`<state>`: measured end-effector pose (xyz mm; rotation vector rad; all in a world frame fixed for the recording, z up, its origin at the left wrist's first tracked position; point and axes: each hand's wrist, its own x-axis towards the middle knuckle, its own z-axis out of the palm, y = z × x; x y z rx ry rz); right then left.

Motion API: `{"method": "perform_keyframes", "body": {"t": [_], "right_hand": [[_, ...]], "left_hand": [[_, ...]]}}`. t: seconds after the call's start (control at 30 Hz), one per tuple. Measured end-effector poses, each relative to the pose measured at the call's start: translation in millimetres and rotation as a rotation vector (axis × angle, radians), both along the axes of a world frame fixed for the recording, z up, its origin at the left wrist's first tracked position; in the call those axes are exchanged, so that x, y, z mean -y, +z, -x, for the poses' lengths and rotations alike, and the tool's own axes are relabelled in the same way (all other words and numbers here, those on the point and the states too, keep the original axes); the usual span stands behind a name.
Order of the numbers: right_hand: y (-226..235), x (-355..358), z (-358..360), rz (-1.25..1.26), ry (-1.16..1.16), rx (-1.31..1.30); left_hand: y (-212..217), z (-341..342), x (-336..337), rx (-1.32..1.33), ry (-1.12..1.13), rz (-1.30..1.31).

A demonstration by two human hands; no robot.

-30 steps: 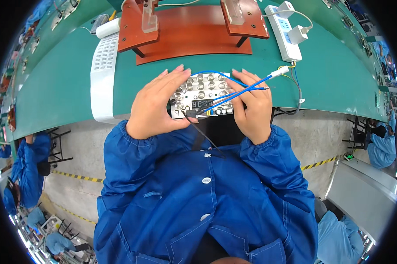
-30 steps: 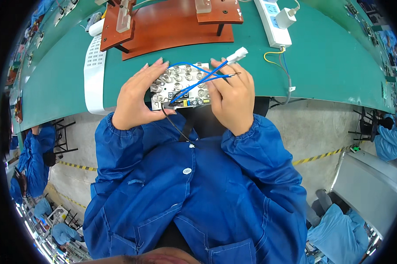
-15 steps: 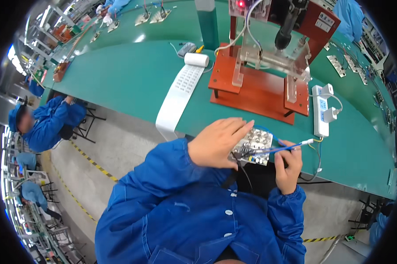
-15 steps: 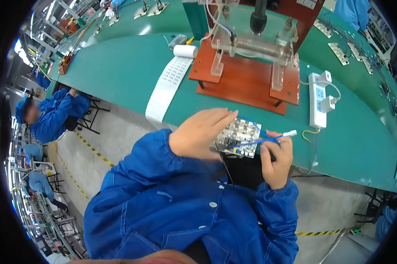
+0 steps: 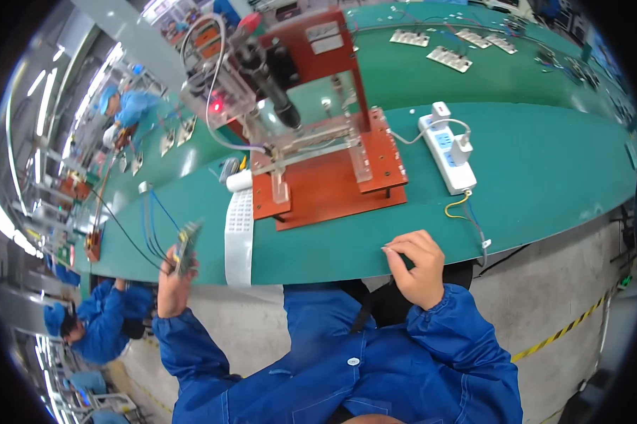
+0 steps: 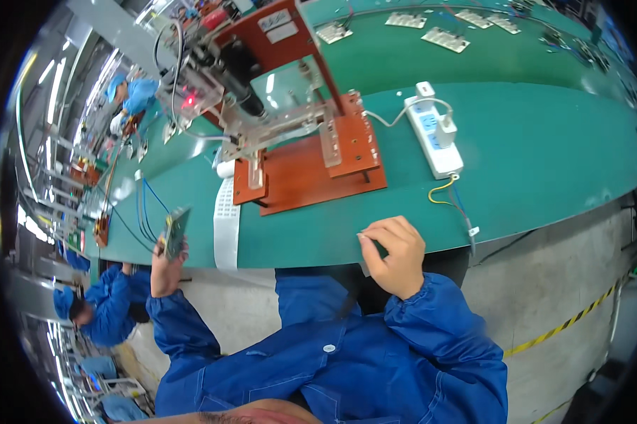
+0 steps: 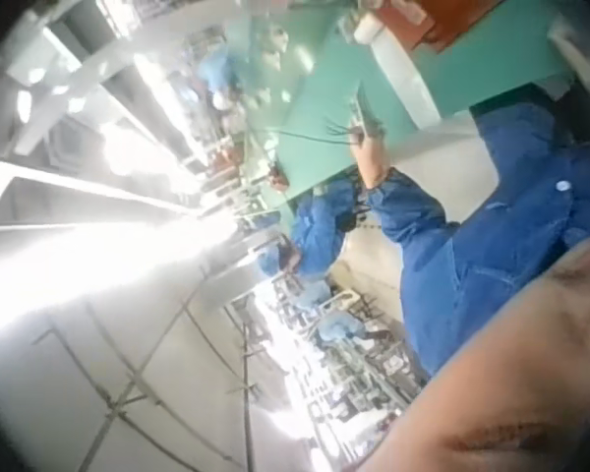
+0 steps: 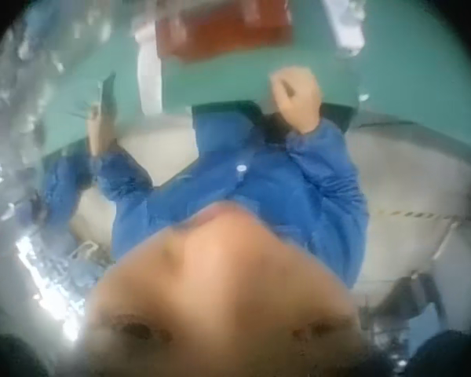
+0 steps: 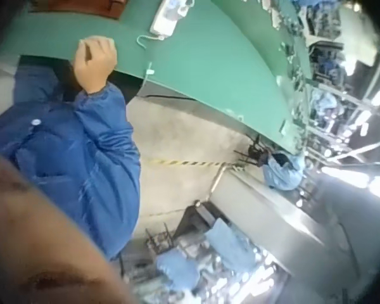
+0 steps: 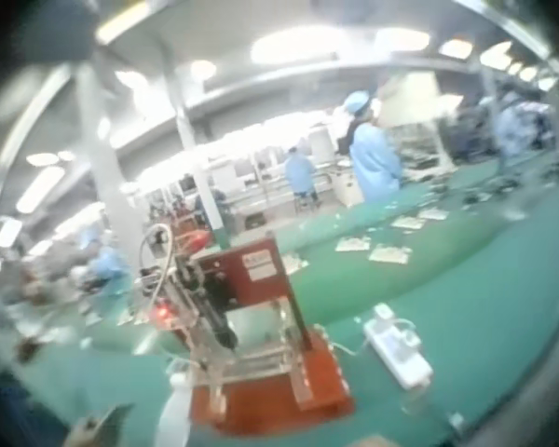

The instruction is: Testing printed circuit boards using a specialized test fixture and marking them with stickers.

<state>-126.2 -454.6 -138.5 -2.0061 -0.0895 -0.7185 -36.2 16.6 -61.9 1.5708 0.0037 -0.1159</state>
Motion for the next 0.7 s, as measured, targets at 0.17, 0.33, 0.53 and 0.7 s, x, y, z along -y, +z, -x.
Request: {"method": "perform_keyframes", "body": {"t": [0.17,0.33,0.53,0.7], "right_hand": [[-13,3,3,0.108,-0.044,0.013],[5,-9,12,0.11,0.095,0.125],[25,45,74,0.049,-0.159,0.035],[23,152,45,-0.252,-0.399,-0.047]], "left_hand": [[-10,-211,12,0.129,0.154,-0.086],[37,-349,-47,0.468,0.103,-0.678],[-45,-177,81,0.601,0.089,-0.896],[-41,-6,132,0.707,0.136,-0.883]]}}
